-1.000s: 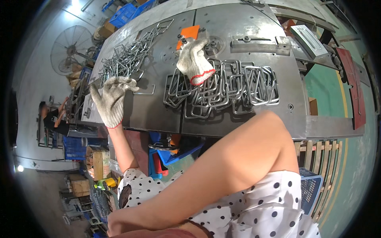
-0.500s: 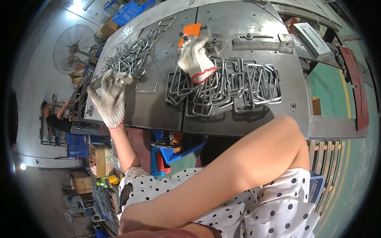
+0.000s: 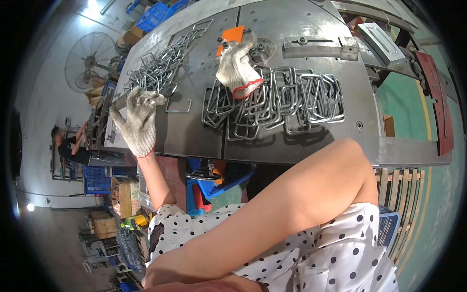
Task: The person bends metal wire brackets into loops using a bending machine, places the finished loops onto a pile on the table, and removes their gloves.
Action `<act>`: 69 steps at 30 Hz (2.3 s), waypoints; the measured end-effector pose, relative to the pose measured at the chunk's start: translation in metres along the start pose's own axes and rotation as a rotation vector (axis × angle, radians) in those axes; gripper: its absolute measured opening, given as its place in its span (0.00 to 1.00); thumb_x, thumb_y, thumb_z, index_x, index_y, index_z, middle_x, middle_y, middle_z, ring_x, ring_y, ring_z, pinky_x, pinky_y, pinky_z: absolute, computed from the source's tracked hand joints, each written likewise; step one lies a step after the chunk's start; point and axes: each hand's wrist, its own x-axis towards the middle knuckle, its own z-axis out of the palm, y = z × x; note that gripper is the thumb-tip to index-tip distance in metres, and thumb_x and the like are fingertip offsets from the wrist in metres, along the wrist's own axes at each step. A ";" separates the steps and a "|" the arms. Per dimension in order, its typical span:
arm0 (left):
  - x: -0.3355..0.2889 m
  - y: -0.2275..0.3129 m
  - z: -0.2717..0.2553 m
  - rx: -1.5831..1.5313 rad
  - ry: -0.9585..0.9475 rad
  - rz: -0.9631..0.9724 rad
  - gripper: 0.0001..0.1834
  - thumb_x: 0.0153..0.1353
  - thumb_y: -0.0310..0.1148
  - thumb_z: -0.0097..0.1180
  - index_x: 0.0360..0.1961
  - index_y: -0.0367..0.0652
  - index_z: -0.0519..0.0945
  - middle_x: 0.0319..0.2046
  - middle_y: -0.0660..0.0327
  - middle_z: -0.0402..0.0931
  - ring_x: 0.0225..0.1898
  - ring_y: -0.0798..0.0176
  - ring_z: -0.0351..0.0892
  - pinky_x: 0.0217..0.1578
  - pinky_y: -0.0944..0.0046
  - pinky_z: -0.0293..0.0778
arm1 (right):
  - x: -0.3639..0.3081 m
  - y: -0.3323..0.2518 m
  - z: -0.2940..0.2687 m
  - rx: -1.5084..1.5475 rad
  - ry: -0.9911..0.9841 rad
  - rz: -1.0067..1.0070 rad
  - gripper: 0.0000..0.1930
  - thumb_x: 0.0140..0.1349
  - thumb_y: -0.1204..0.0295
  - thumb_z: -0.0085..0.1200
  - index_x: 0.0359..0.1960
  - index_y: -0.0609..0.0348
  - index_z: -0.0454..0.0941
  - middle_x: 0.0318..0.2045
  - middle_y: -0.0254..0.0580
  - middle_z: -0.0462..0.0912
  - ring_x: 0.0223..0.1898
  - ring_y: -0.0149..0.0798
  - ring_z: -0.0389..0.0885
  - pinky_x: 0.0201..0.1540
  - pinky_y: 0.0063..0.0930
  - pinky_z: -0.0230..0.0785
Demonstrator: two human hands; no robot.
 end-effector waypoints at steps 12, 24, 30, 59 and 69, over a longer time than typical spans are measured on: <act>-0.003 -0.005 -0.003 -0.127 -0.026 0.009 0.32 0.77 0.53 0.47 0.67 0.36 0.67 0.54 0.46 0.73 0.57 0.40 0.70 0.70 0.35 0.61 | -0.026 -0.009 -0.026 0.092 -0.133 0.186 0.09 0.61 0.67 0.58 0.38 0.59 0.83 0.33 0.45 0.86 0.37 0.50 0.87 0.39 0.46 0.76; 0.046 -0.042 0.057 -0.532 -0.262 0.120 0.43 0.66 0.69 0.50 0.64 0.40 0.76 0.52 0.51 0.79 0.58 0.46 0.72 0.70 0.40 0.59 | -0.068 0.084 -0.075 -0.933 0.179 0.671 0.18 0.62 0.59 0.65 0.38 0.59 0.74 0.31 0.46 0.79 0.34 0.50 0.83 0.36 0.39 0.77; 0.042 -0.053 0.099 -0.944 -0.122 0.230 0.38 0.75 0.63 0.41 0.66 0.36 0.71 0.58 0.49 0.77 0.55 0.51 0.72 0.64 0.45 0.64 | -0.088 0.119 -0.075 -1.036 0.098 0.672 0.12 0.60 0.66 0.61 0.35 0.61 0.73 0.25 0.46 0.79 0.27 0.53 0.83 0.31 0.45 0.77; 0.054 -0.046 0.072 -0.473 -0.326 0.077 0.36 0.77 0.61 0.35 0.74 0.46 0.65 0.77 0.50 0.56 0.77 0.41 0.55 0.63 0.29 0.67 | -0.076 0.087 -0.135 -0.937 0.323 1.158 0.24 0.68 0.48 0.58 0.33 0.60 0.82 0.28 0.51 0.84 0.33 0.57 0.85 0.37 0.47 0.76; 0.035 -0.042 0.108 -0.686 -0.275 -0.023 0.39 0.76 0.65 0.37 0.70 0.44 0.70 0.73 0.47 0.63 0.73 0.41 0.62 0.71 0.34 0.61 | -0.097 0.091 -0.168 -0.764 0.702 0.987 0.12 0.70 0.67 0.59 0.47 0.64 0.82 0.35 0.48 0.86 0.32 0.47 0.84 0.40 0.40 0.75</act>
